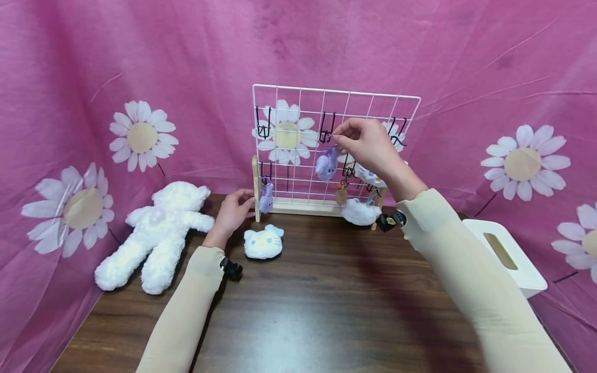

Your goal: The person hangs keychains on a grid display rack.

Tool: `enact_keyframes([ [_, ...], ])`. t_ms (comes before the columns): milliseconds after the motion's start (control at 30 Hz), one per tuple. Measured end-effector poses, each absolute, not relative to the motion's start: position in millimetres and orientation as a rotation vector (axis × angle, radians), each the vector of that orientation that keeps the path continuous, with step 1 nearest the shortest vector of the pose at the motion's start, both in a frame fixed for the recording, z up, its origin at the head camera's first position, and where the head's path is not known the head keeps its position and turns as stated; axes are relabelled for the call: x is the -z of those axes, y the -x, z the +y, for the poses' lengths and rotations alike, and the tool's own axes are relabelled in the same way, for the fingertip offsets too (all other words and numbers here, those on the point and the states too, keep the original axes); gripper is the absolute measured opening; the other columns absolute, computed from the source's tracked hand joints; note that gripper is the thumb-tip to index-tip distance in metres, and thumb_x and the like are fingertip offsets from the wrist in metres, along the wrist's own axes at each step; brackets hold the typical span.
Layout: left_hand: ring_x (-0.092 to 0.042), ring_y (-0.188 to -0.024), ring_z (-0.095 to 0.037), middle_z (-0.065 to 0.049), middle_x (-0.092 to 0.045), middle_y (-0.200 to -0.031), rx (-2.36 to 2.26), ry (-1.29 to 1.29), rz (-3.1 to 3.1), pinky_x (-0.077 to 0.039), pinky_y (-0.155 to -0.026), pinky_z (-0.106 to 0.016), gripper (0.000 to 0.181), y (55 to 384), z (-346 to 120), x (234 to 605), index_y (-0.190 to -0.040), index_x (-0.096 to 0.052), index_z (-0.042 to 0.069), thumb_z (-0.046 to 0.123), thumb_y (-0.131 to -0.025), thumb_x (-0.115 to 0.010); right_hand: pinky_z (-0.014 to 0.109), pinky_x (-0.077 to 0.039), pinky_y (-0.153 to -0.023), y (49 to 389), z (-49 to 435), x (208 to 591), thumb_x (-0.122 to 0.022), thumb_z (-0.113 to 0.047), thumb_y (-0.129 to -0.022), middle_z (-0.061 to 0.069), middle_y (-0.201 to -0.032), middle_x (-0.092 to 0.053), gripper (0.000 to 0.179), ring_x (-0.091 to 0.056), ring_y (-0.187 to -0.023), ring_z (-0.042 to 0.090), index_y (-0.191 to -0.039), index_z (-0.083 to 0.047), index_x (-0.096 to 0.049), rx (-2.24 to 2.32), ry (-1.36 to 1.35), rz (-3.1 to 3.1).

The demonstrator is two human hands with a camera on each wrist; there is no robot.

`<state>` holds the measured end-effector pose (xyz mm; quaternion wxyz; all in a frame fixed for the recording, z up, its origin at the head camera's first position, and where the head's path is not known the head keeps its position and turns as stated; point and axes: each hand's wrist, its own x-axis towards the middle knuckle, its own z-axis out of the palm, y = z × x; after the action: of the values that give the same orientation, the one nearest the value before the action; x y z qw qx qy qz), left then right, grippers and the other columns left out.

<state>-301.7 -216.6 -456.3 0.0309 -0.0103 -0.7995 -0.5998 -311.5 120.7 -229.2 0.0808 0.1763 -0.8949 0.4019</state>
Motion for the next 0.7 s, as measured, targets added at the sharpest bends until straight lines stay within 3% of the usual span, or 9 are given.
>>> enact_keyframes([
  [267, -0.069, -0.130, -0.043, -0.029, -0.062, -0.138, 1.843, 0.026, -2.466, -0.072, -0.107, -0.046, 0.038, 302.7, -218.1, 456.1, -0.152, -0.060, -0.005, 0.011, -0.118, -0.056, 0.025, -0.068, -0.087, 319.6, 118.5, 235.4, -0.071, -0.020, -0.112, 0.016, -0.113, -0.084, 0.023, -0.079, -0.089, 0.016, -0.124, -0.002, -0.078, -1.268, -0.479, -2.672],
  [500, -0.069, -0.130, -0.044, -0.030, -0.063, -0.137, 1.850, 0.030, -2.467, -0.072, -0.105, -0.044, 0.037, 301.5, -217.9, 455.3, -0.151, -0.061, -0.005, 0.011, -0.118, -0.056, 0.041, -0.073, -0.098, 329.6, 113.6, 242.9, -0.070, -0.019, -0.111, 0.014, -0.117, -0.083, 0.020, -0.078, -0.094, 0.016, -0.121, -0.004, -0.079, -1.368, -0.417, -2.615],
  [600, -0.069, -0.130, -0.043, -0.029, -0.063, -0.137, 1.851, 0.031, -2.468, -0.072, -0.105, -0.043, 0.037, 301.5, -216.8, 454.9, -0.151, -0.061, -0.005, 0.011, -0.118, -0.056, 0.039, -0.073, -0.095, 333.8, 111.9, 245.9, -0.071, -0.020, -0.110, 0.013, -0.112, -0.083, 0.020, -0.079, -0.094, 0.019, -0.119, -0.005, -0.080, -1.376, -0.401, -2.592],
  [700, -0.070, -0.128, -0.042, -0.030, -0.063, -0.137, 1.856, 0.030, -2.469, -0.072, -0.105, -0.044, 0.038, 301.4, -216.1, 454.5, -0.151, -0.060, -0.006, 0.011, -0.118, -0.056, 0.029, -0.073, -0.086, 337.7, 110.6, 248.4, -0.072, -0.023, -0.110, 0.010, -0.107, -0.083, 0.021, -0.080, -0.093, 0.021, -0.118, -0.006, -0.080, -1.373, -0.379, -2.580],
])
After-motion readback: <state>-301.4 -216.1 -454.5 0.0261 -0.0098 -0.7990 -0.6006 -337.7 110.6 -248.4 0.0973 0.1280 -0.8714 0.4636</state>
